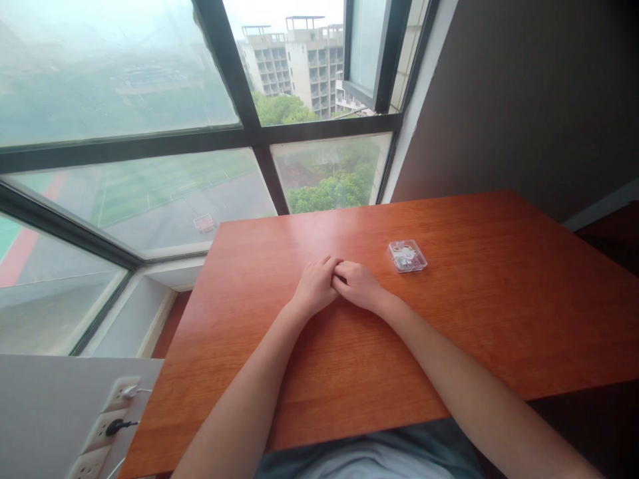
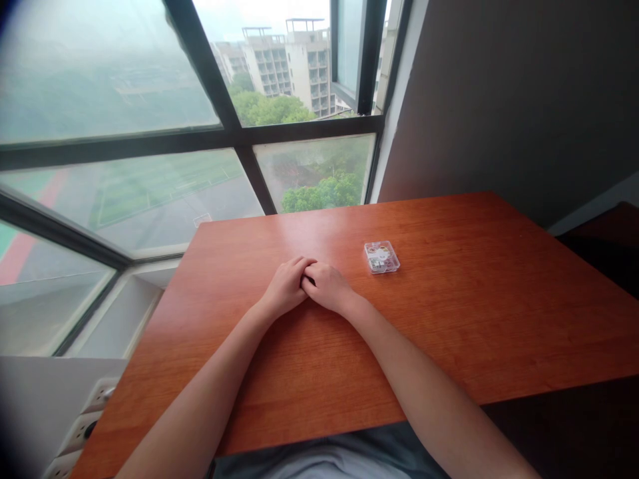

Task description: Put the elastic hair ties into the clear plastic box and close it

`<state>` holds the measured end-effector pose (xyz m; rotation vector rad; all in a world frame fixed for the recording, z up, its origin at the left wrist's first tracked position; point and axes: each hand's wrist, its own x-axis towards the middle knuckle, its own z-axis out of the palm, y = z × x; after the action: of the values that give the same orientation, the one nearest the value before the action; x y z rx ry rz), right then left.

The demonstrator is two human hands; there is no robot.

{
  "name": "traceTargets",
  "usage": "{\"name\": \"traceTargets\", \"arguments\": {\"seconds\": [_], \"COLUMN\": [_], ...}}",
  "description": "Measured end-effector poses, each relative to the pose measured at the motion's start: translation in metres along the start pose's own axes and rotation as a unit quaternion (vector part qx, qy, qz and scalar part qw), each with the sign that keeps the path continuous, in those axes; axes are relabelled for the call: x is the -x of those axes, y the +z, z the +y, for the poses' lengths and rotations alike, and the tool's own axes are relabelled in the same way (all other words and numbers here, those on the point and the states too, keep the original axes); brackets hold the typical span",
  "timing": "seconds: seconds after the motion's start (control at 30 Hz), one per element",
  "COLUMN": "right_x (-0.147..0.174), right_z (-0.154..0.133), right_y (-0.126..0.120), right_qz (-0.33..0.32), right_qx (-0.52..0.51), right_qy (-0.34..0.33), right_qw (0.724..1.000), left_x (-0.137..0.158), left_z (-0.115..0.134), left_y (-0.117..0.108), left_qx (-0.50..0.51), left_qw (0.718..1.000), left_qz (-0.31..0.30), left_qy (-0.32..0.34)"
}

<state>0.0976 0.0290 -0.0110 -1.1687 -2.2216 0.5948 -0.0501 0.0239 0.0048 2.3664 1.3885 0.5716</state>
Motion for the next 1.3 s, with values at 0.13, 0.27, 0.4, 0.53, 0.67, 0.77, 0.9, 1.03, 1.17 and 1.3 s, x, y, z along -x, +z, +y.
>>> {"name": "traceTargets", "arguments": {"seconds": [0.13, 0.27, 0.4, 0.53, 0.67, 0.77, 0.9, 1.03, 1.17, 1.3], "right_x": [0.0002, 0.0001, -0.0004, -0.0005, -0.0002, -0.0002, -0.0003, 0.0004, 0.0005, -0.0003], "right_z": [0.0003, 0.001, 0.0015, 0.0014, 0.0013, 0.0015, 0.0018, 0.0011, 0.0001, 0.0001], "right_y": [0.0003, 0.0007, 0.0007, 0.0006, 0.0005, 0.0005, 0.0006, 0.0006, 0.0004, 0.0002], "right_qz": [-0.002, -0.002, -0.003, -0.003, -0.001, -0.003, -0.002, 0.0, -0.001, -0.003], "right_qx": [-0.001, 0.004, 0.003, -0.002, -0.004, -0.007, -0.006, -0.006, -0.005, 0.002], "right_qy": [0.0, -0.003, -0.003, -0.003, -0.002, -0.003, -0.006, -0.004, -0.004, -0.006], "right_qw": [1.0, 1.0, 1.0, 1.0, 1.0, 1.0, 1.0, 1.0, 1.0, 1.0], "left_x": [-0.0001, 0.0, -0.0002, -0.0005, -0.0003, 0.0001, 0.0002, 0.0, 0.0002, 0.0002], "left_z": [0.0004, 0.001, 0.0011, 0.0005, 0.0002, 0.0003, 0.0002, 0.0, 0.0002, 0.0003], "left_y": [-0.0002, -0.0009, -0.0012, -0.0005, -0.0002, -0.0003, -0.0004, -0.0006, -0.0008, -0.0004], "left_qx": [-0.004, -0.005, -0.004, -0.003, -0.005, -0.006, -0.006, -0.009, -0.008, -0.008], "left_qw": [1.0, 1.0, 1.0, 1.0, 1.0, 1.0, 1.0, 1.0, 1.0, 1.0], "left_qz": [0.002, -0.001, -0.006, -0.002, 0.002, 0.003, 0.004, 0.004, 0.004, 0.002], "left_qy": [0.003, 0.004, 0.0, 0.002, 0.005, 0.007, 0.009, 0.009, 0.01, 0.01]}}
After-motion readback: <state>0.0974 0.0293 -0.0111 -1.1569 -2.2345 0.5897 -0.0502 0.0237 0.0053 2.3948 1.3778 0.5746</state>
